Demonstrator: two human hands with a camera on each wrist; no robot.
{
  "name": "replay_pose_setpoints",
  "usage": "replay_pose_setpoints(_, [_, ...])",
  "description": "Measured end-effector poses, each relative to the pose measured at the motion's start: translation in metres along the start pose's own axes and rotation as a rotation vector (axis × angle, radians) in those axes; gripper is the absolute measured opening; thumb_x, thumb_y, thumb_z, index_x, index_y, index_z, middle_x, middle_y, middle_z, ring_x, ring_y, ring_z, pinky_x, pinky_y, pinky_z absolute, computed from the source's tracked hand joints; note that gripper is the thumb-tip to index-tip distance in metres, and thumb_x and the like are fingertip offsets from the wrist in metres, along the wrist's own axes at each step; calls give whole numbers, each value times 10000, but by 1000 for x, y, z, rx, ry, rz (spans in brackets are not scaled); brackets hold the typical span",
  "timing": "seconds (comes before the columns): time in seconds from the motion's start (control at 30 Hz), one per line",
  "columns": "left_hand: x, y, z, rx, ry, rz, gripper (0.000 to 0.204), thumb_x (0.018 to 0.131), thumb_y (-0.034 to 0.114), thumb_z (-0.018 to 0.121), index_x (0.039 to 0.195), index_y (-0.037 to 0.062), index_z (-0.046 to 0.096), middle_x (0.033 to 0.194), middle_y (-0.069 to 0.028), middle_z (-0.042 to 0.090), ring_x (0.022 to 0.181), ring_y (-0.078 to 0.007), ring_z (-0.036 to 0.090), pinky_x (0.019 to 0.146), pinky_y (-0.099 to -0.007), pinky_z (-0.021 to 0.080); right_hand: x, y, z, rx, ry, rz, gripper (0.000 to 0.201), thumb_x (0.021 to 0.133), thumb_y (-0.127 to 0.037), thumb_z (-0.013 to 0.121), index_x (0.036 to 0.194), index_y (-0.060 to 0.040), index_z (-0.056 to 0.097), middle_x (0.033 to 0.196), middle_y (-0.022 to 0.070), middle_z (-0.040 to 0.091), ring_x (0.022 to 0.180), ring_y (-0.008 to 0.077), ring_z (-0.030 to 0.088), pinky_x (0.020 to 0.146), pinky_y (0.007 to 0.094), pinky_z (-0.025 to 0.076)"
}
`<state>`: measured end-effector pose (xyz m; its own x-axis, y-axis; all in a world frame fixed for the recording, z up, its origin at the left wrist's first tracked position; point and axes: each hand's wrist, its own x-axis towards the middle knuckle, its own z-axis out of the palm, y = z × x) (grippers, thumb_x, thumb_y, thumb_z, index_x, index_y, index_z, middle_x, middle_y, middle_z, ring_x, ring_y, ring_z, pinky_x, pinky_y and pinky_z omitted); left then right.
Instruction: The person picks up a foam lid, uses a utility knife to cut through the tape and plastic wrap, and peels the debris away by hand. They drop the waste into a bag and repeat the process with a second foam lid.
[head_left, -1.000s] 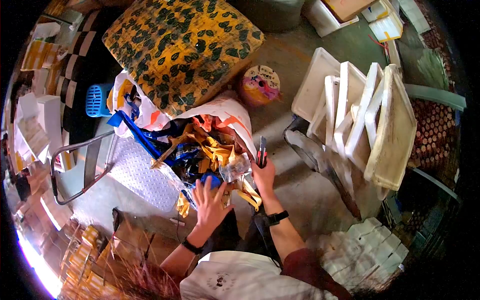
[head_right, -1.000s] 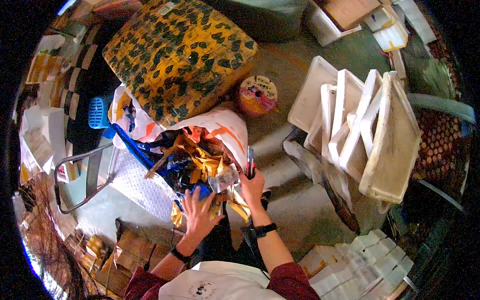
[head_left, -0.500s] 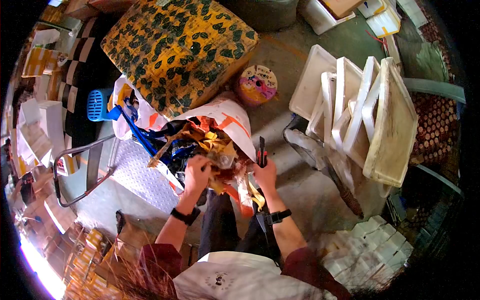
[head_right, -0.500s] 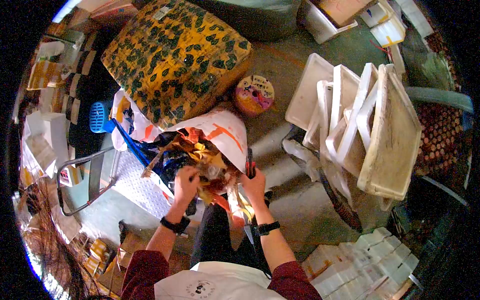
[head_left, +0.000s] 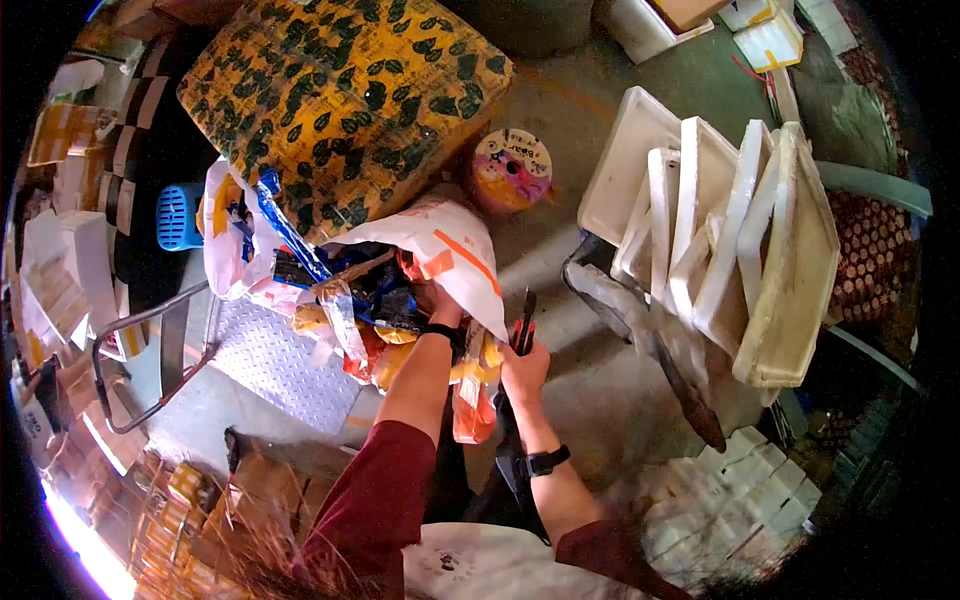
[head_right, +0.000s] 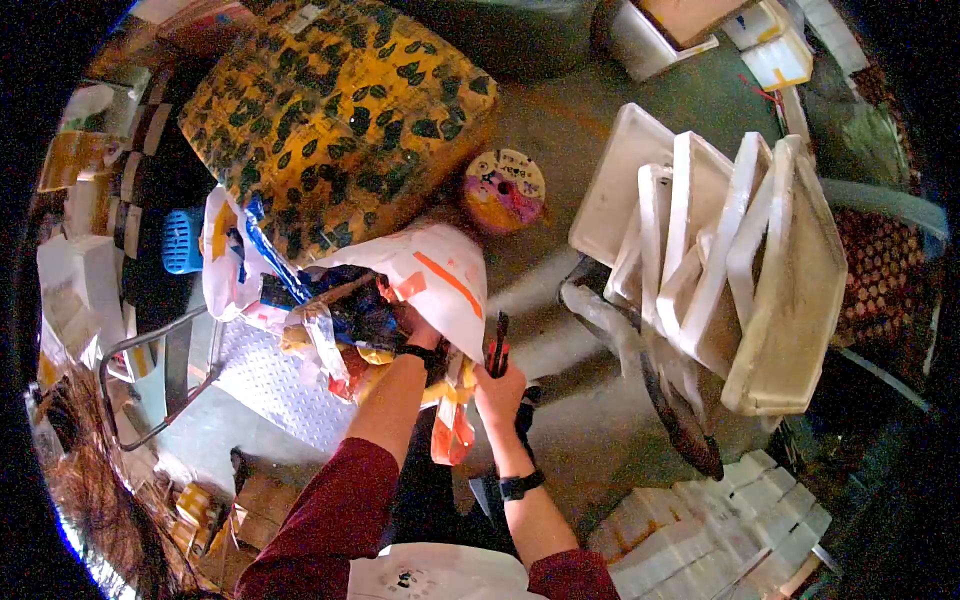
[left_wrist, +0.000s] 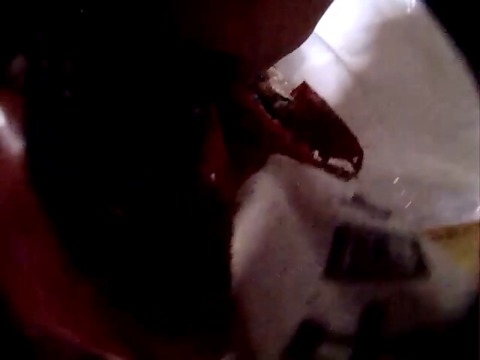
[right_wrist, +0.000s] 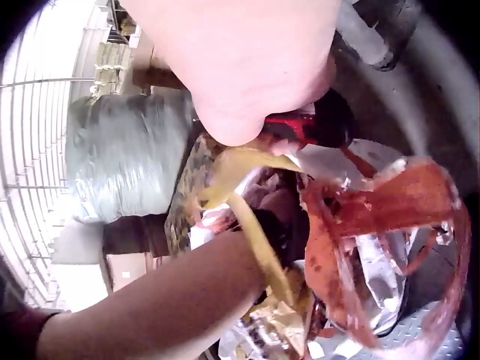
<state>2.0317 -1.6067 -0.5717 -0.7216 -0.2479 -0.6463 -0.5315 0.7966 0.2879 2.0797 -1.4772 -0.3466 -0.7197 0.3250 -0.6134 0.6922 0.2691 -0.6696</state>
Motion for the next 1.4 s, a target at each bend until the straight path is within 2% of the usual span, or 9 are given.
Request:
replay_pose_setpoints(0.37, [29, 7, 34, 116, -225, 161, 592, 905, 317, 573, 1391, 18, 418, 1380, -314, 448, 1304, -428, 416, 1092, -482, 336, 16, -1, -3, 61, -16, 131, 155, 802, -73, 679, 751, 5, 556, 580, 40, 565, 471, 114, 541, 432, 288, 416])
replay_pose_setpoints(0.63, [-91, 29, -131, -335, -140, 144, 653, 901, 337, 595, 1426, 17, 373, 1396, -346, 414, 1334, -457, 372, 1114, -484, 309, 4, -5, -8, 136, -120, 136, 172, 805, -105, 676, 722, -12, 557, 553, 54, 560, 426, 138, 530, 389, 289, 385])
replay_pose_setpoints(0.73, [-146, -3, -139, -601, 76, 402, 633, 887, 239, 606, 1447, 54, 376, 1470, -383, 269, 1289, -544, 375, 1096, -501, 331, 1, 0, -6, 93, -65, 80, 161, 812, -116, 685, 752, -9, 580, 551, 53, 562, 430, 136, 537, 392, 292, 390])
replay_pose_setpoints(0.83, [-212, 4, -223, -670, -113, 111, 579, 884, 221, 611, 1398, 22, 435, 1495, -335, 278, 1286, -542, 382, 1093, -474, 353, -3, 9, -11, 53, -134, 33, 163, 825, -120, 690, 762, -13, 584, 548, 47, 562, 424, 130, 537, 388, 296, 399])
replay_pose_setpoints(0.93, [-253, -6, -249, -675, -7, 146, 574, 861, 222, 665, 1377, 45, 487, 1503, -275, 323, 1313, -503, 387, 1062, -490, 393, -6, 10, -14, 18, -142, 52, 152, 835, -110, 681, 764, -15, 585, 539, 44, 554, 405, 132, 524, 375, 301, 394])
replay_pose_setpoints(1.07, [-259, -45, -281, 22, 499, 241, 770, 744, 308, 814, 1391, 62, 476, 1507, -208, 349, 1397, -412, 320, 1104, -531, 335, -9, 6, -12, 62, -156, 117, 164, 865, -131, 694, 823, -2, 600, 550, 27, 541, 392, 123, 482, 364, 301, 353])
replay_pose_setpoints(1.13, [-235, -56, -299, -79, 447, 182, 966, 675, 354, 856, 1451, 36, 376, 1541, -224, 270, 1441, -445, 190, 1159, -526, 249, -13, 0, -14, 47, -163, 103, 146, 868, -118, 685, 836, 1, 607, 554, 32, 543, 396, 121, 485, 365, 300, 354])
replay_pose_setpoints(1.23, [-176, -98, -250, -41, 15, 213, 1202, 609, 545, 850, 1490, -22, 260, 1533, -292, 228, 1437, -469, 169, 1149, -560, 242, -13, 6, -16, 61, -154, 95, 134, 859, -98, 675, 805, -6, 591, 555, 38, 546, 404, 124, 498, 370, 303, 365])
replay_pose_setpoints(1.4, [-147, -62, -177, 115, -370, 170, 1038, 641, 544, 812, 1347, -119, 441, 1366, -428, 364, 1407, -492, 225, 1137, -567, 256, -13, 11, -7, 116, -87, 75, 156, 837, -73, 668, 742, -11, 560, 547, 39, 537, 423, 119, 518, 386, 292, 386])
